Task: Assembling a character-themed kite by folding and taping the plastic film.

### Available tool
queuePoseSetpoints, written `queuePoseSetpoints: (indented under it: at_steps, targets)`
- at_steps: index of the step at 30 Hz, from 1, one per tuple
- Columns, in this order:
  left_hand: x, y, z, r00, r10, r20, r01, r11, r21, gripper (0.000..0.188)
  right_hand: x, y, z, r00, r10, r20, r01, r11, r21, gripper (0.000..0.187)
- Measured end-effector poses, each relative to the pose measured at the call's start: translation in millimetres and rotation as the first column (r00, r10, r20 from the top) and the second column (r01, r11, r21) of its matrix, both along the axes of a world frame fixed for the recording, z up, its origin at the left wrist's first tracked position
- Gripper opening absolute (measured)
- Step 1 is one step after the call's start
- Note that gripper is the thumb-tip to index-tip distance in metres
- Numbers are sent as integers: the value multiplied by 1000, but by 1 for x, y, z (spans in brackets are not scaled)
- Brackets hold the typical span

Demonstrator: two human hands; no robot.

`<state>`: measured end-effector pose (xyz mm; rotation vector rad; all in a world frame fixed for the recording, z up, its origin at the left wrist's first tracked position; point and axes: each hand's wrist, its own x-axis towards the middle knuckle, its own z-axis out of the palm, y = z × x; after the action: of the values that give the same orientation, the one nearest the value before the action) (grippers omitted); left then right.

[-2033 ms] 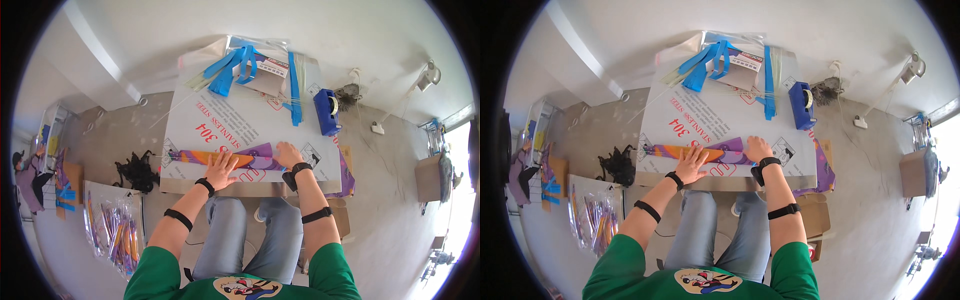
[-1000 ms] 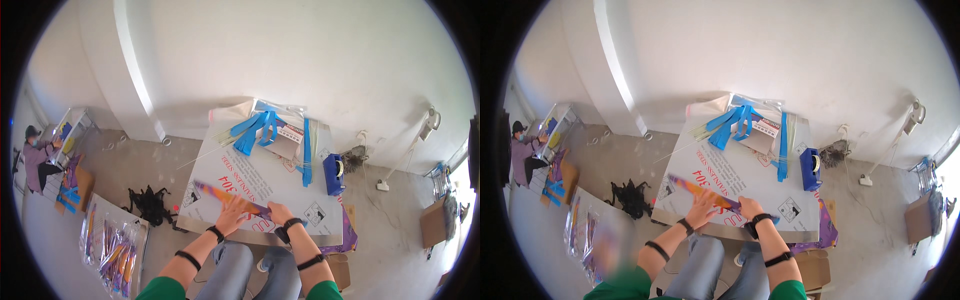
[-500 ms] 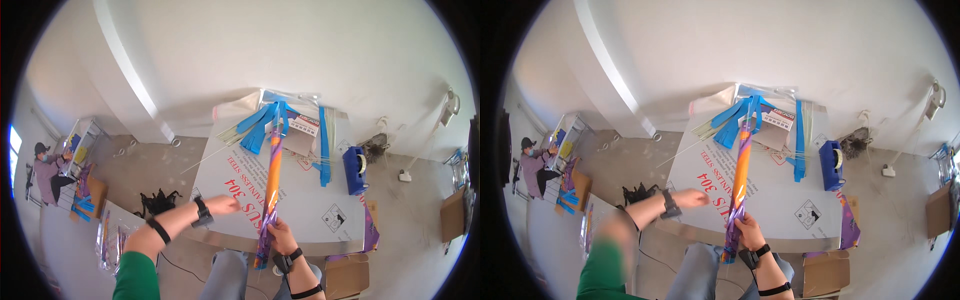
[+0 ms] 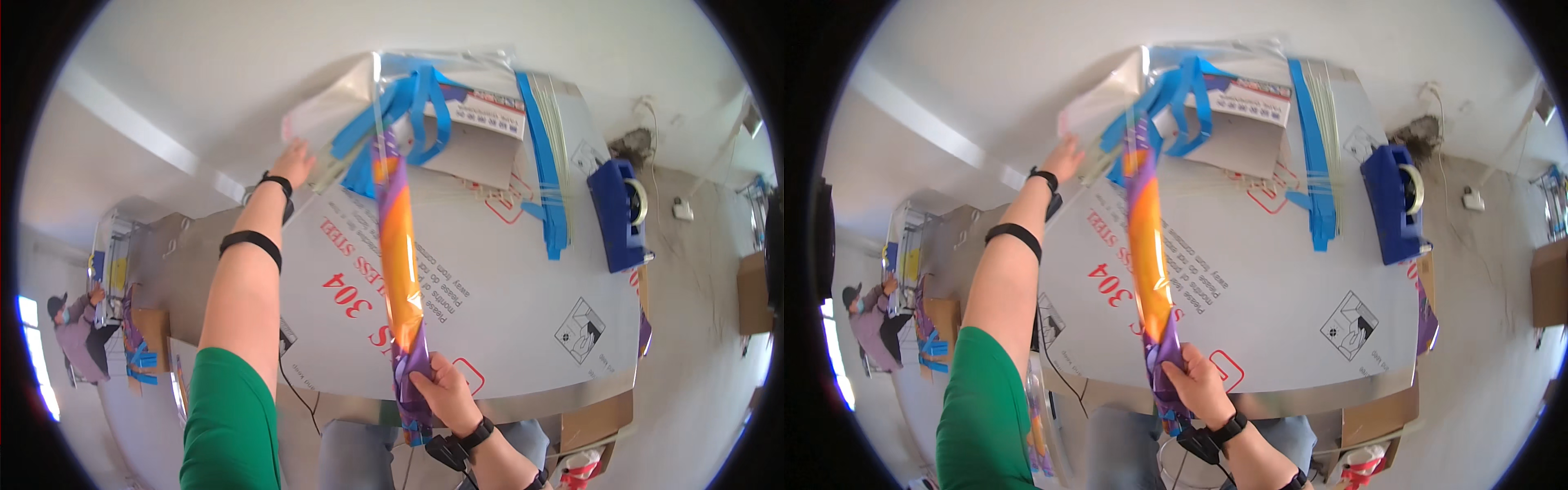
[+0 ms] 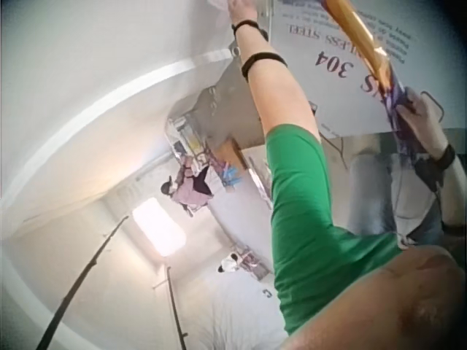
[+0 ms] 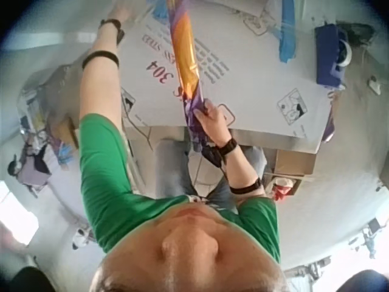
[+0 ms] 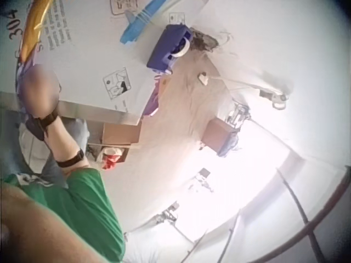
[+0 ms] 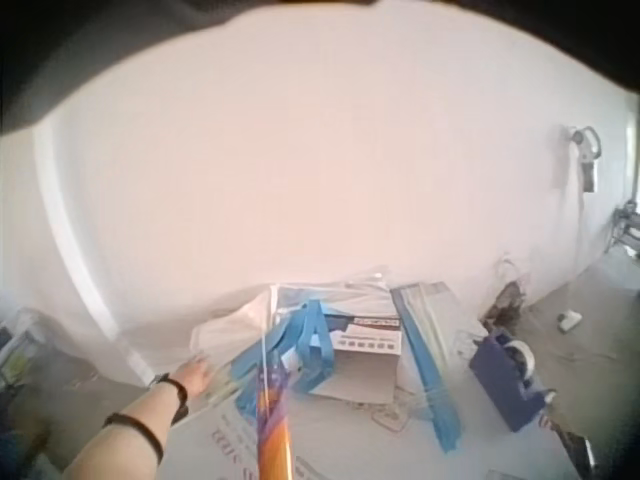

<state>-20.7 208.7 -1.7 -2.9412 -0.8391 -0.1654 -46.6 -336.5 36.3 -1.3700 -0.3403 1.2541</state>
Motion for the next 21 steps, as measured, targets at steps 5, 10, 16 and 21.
queuePoseSetpoints:
  at_steps: [5, 10, 16, 21]
  targets:
    - [38, 11, -17, 981, 193, -33, -192, 981, 19, 61, 7, -8, 14, 990, -118, -77, 116, 993, -30, 9]
    - [42, 5, -2, 965, 228, -130, -238, 969, -64, 58, 3, -10, 6, 955, -190, -227, 197, 980, 9, 10]
    - [19, -7, -2, 993, 97, -68, -108, 976, -187, 48, 1, -7, 6, 984, -150, -92, 151, 988, 6, 9]
    - [1, -22, 11, 995, -99, 31, 93, 985, 145, 24, -3, -9, -13, 990, -137, 36, 137, 991, 0, 13]
